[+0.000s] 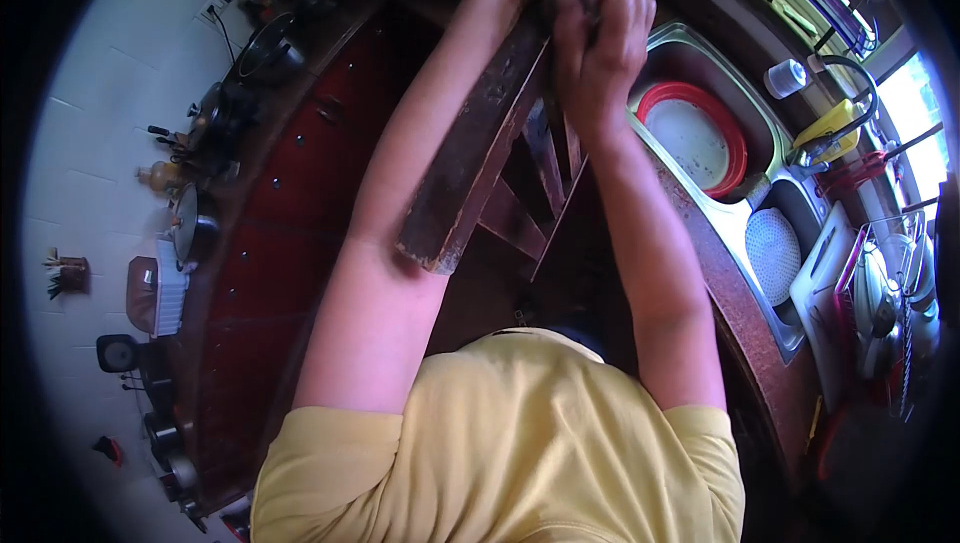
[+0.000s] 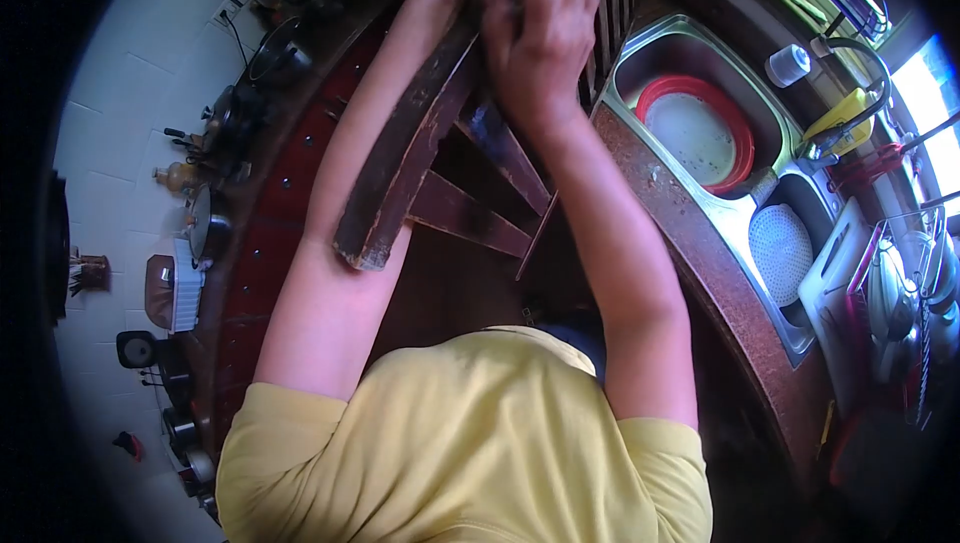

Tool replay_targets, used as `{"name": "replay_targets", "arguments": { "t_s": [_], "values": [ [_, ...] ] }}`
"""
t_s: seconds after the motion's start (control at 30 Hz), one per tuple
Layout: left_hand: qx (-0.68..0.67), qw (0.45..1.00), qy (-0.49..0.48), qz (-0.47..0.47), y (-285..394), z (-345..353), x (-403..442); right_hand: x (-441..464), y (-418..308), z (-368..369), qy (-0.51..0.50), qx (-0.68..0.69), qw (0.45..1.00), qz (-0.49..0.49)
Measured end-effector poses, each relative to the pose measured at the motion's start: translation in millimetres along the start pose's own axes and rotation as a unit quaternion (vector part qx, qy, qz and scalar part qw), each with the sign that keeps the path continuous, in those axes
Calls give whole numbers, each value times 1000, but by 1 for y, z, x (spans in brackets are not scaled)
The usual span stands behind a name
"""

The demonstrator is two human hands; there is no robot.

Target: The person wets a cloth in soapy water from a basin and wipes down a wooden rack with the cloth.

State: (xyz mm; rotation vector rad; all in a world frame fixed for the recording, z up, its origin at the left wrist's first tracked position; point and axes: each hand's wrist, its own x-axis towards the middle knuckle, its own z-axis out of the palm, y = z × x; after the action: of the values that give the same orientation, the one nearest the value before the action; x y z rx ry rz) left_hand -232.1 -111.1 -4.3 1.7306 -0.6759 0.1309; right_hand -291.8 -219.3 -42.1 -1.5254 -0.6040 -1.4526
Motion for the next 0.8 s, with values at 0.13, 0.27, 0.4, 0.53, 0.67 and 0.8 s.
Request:
{"name": "replay_targets", "arguments": {
  "t_s": [0.13,0.27,0.4,0.53,0.67,0.8],
  "values": [
    [4,1000,-1,9,2,1,-1,-4,-29,-11,-6,31,999,4],
    [17,1000,0,25,4,0,-2,-33,-135,-67,-128,173,977,0],
    [44,996,-4,73,6,-1,1,-41,-128,-48,-13,189,970,-150],
    [147,922,-24,358,12,-6,-3,-12,-54,-26,-54,50,997,23],
    [81,994,-71,-31,-6,4,33,-9,-64,-40,-89,61,994,17],
    [77,960,-70,-259,11,16,41,-13,-129,-93,-183,187,965,-12]
  ]
}}
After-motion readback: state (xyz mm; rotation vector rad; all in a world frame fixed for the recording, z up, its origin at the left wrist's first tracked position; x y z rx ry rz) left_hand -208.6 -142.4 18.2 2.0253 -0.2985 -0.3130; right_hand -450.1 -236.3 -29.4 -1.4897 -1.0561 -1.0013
